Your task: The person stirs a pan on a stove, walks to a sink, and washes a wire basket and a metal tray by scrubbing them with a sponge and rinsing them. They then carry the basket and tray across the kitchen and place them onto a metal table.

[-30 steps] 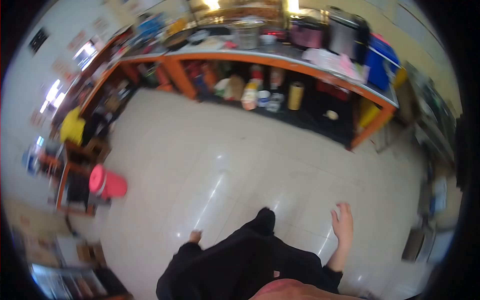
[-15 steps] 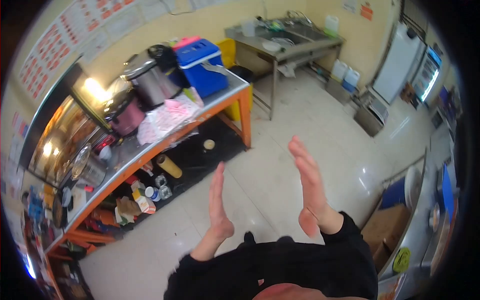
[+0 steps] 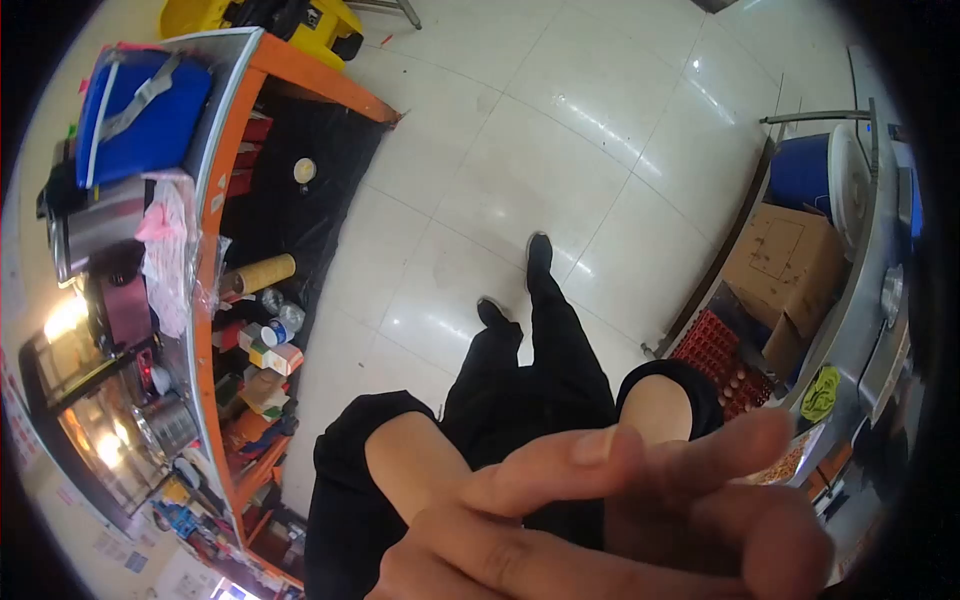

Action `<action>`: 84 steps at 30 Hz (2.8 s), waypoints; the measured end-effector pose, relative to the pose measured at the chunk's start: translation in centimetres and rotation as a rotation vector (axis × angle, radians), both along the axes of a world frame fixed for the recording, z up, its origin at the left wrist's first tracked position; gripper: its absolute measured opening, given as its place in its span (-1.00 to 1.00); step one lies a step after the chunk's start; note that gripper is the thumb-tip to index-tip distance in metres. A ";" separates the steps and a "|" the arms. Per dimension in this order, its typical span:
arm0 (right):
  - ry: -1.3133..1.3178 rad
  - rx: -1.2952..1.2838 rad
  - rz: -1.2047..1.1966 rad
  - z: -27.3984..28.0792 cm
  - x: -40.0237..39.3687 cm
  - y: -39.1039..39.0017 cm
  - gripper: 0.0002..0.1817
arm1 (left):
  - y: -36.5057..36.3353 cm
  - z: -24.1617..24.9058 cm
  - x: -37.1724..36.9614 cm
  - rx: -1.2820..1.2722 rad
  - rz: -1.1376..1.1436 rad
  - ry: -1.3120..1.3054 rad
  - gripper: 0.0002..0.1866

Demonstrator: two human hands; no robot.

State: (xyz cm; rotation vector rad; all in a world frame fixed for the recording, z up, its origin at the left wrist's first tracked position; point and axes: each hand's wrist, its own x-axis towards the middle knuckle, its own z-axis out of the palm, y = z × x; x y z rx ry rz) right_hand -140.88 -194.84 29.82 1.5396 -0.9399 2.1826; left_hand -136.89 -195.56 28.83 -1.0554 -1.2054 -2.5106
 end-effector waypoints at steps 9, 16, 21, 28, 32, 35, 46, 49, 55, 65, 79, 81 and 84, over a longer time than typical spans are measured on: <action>-0.038 -0.039 0.141 0.4 -9.7 2.5 -0.09 | 2.9 0.5 -8.7 -0.006 0.011 -0.116 -0.37; -0.010 -0.046 0.207 1.4 -18.0 1.6 -0.12 | 1.2 1.4 -17.5 -0.012 0.051 -0.056 -0.35; 0.029 -0.014 0.179 3.0 -24.9 -1.4 -0.15 | -1.5 2.4 -25.8 0.039 -0.027 0.022 -0.34; 0.069 -0.022 0.101 5.4 -35.5 -3.6 -0.19 | -3.0 4.6 -38.0 0.092 -0.166 0.109 -0.32; 0.063 -0.033 0.042 5.3 -41.7 -2.7 -0.21 | -1.7 4.6 -44.4 0.093 -0.253 0.112 -0.31; 0.071 -0.037 0.036 4.7 -46.4 -1.5 -0.23 | 0.0 4.3 -49.6 0.096 -0.290 0.126 -0.31; 0.179 -0.039 0.048 6.7 -66.2 6.5 -0.28 | 6.8 4.6 -69.3 -0.009 -0.162 0.238 -0.27; 0.211 -0.009 -0.049 6.9 -72.7 9.1 -0.30 | 7.6 3.8 -76.0 -0.090 0.012 0.304 -0.26; -0.255 0.729 -0.536 -5.4 -92.3 14.0 -0.33 | 2.6 -6.2 -93.2 -0.913 0.824 0.103 -0.24; -0.492 2.034 -0.123 -25.0 -110.3 20.0 -0.33 | -14.5 -13.8 -110.8 -1.340 0.168 -0.652 -0.33; -0.794 1.718 -0.186 -20.4 -124.1 22.1 -0.50 | -27.7 -30.1 -148.7 -1.845 1.003 -0.734 -0.33; -0.829 1.675 -0.200 -19.6 -127.4 23.3 -0.55 | -28.5 -31.1 -150.3 -1.988 1.068 -0.580 -0.36; -0.855 1.606 -0.127 -17.5 -135.4 23.5 -0.59 | -29.2 -31.1 -151.2 -2.188 1.039 -0.572 -0.47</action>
